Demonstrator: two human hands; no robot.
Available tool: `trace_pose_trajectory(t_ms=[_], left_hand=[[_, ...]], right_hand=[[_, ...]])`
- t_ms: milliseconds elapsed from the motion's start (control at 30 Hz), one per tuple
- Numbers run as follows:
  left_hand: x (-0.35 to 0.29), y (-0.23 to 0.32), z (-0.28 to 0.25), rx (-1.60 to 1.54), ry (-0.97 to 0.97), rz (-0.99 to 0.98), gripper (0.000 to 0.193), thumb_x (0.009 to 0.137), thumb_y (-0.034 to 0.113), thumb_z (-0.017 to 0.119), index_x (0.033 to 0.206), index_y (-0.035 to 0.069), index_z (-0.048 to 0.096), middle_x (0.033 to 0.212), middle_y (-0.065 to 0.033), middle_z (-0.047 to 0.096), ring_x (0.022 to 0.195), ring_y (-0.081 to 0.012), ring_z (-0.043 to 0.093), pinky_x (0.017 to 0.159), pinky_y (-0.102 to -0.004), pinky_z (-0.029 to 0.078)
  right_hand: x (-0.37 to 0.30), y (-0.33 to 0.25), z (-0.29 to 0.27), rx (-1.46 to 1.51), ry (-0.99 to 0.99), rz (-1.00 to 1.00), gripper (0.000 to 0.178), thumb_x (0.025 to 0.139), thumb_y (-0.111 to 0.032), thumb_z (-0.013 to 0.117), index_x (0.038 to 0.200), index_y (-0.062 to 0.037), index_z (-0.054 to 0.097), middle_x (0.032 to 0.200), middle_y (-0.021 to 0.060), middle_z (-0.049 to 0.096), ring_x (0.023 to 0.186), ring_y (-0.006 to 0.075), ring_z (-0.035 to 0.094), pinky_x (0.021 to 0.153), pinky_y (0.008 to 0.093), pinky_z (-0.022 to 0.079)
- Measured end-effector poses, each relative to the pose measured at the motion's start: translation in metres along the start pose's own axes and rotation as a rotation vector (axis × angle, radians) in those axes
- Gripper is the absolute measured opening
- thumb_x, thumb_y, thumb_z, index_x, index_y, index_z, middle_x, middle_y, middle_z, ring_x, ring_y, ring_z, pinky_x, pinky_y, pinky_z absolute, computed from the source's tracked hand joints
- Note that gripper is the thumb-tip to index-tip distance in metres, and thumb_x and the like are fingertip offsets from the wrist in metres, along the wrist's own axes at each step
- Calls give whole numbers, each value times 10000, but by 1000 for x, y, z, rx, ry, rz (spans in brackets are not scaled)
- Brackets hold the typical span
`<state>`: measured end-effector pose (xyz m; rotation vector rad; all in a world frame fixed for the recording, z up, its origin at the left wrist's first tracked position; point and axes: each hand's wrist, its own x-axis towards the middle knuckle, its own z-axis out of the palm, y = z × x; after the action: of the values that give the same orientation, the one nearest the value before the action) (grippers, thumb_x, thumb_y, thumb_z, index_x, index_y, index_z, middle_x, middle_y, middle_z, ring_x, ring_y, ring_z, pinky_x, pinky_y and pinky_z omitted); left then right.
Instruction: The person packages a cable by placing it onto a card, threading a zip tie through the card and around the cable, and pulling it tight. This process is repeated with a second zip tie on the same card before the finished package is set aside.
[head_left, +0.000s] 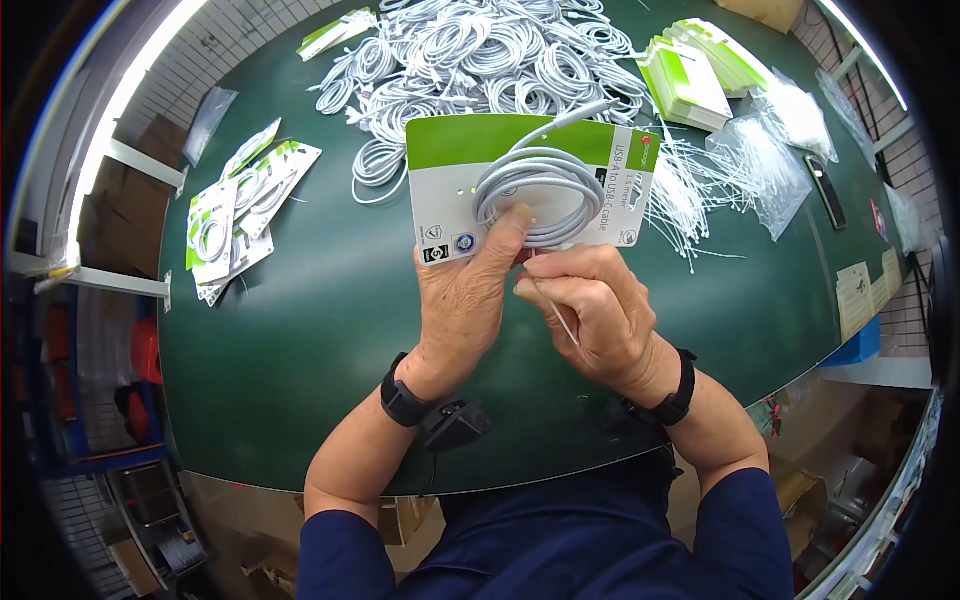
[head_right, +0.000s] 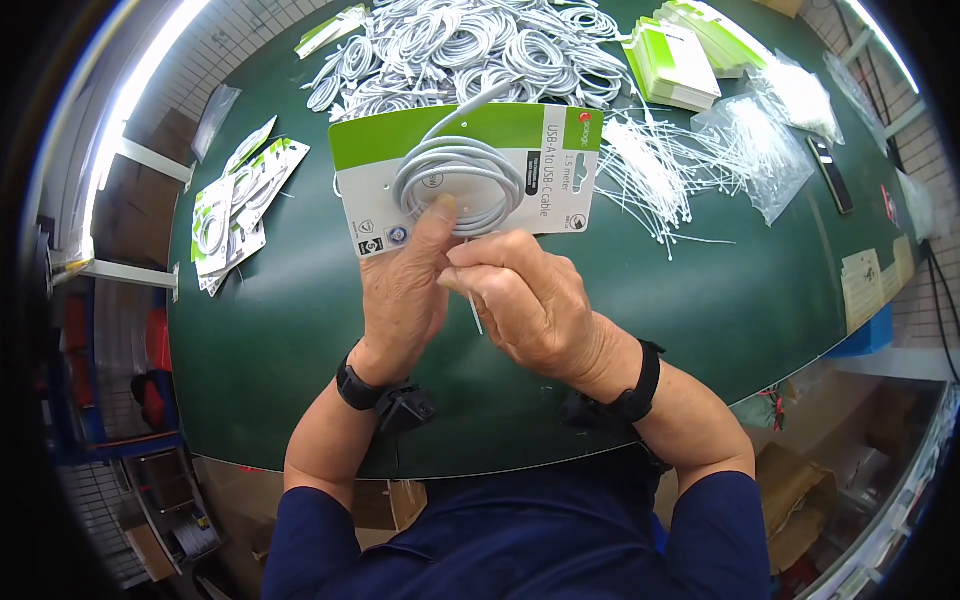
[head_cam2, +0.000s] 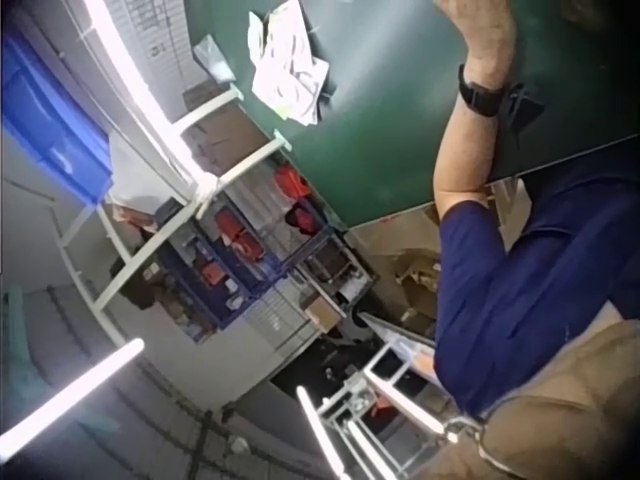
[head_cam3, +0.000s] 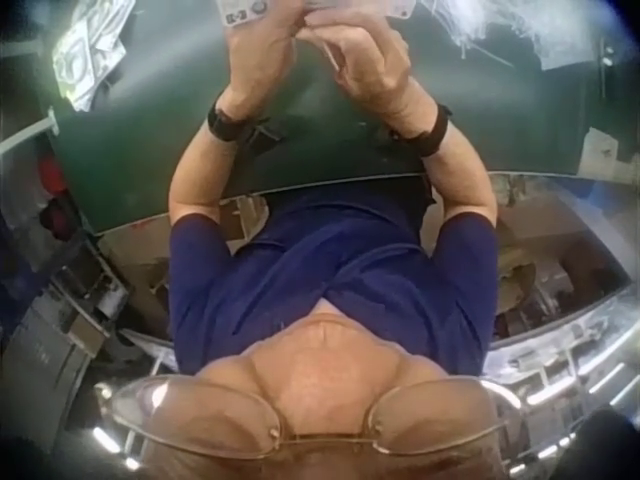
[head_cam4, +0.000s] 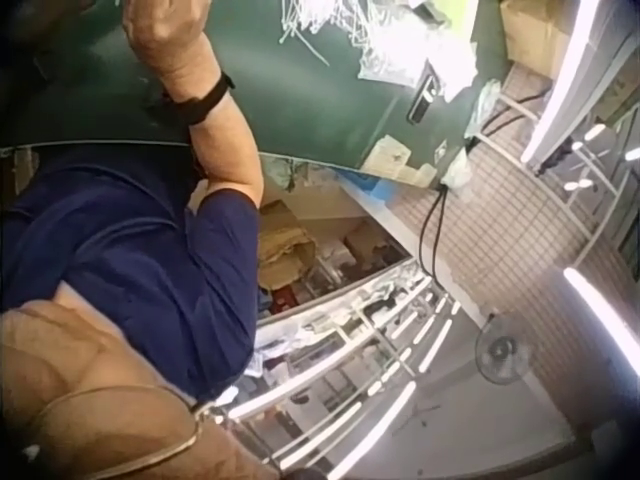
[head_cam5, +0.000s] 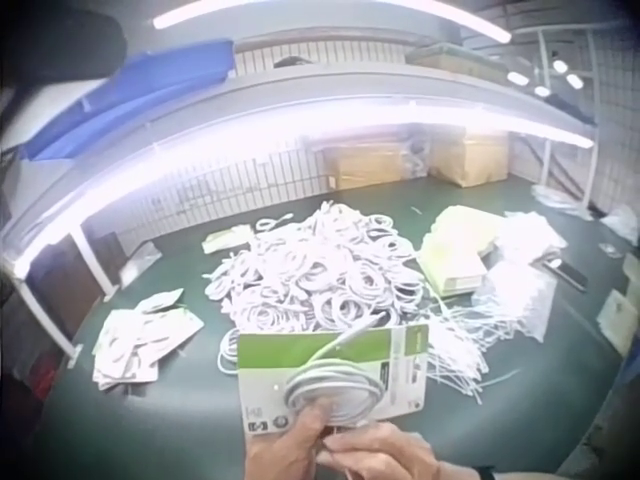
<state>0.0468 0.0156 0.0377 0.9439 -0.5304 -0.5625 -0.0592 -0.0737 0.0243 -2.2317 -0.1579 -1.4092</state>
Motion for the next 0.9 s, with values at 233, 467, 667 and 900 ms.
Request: trace_pose_trajectory(t_ms=[233, 467, 667, 900], left_hand=[[2, -2, -2, -36, -18, -19, 312, 955, 39, 651, 1252, -10, 568, 1128, -107, 663, 949, -163, 675, 749, -308, 617], [1, 0, -1, -39, -32, -42, 327, 958, 39, 645, 1268, -10, 553, 1141, -115, 657, 952, -174, 679, 735, -308, 624], [2, -2, -1, -9, -23, -25, 305, 960, 46, 649, 1248, -12, 568, 1127, -106, 661, 936, -156, 671, 711, -298, 615], [1, -8, -5, 60, 3, 4, 230, 953, 53, 668, 1167, -16, 623, 1025, -76, 689, 870, -122, 664, 661, -275, 588]], right_hand=[[-2, 3, 1, 132, -56, -4, 289, 813, 55, 778, 986, -17, 558, 988, 153, 673, 801, 249, 706, 723, 352, 593], [-5, 5, 1, 180, -52, 8, 281, 823, 53, 770, 987, -18, 553, 991, 150, 673, 797, 244, 700, 740, 357, 589], [-2, 5, -1, 211, -46, 42, 277, 818, 46, 780, 985, -22, 569, 967, 147, 687, 813, 247, 705, 732, 349, 586], [-1, 14, -2, 86, -40, 25, 254, 813, 47, 788, 962, -10, 590, 927, 156, 703, 816, 231, 712, 708, 335, 587]])
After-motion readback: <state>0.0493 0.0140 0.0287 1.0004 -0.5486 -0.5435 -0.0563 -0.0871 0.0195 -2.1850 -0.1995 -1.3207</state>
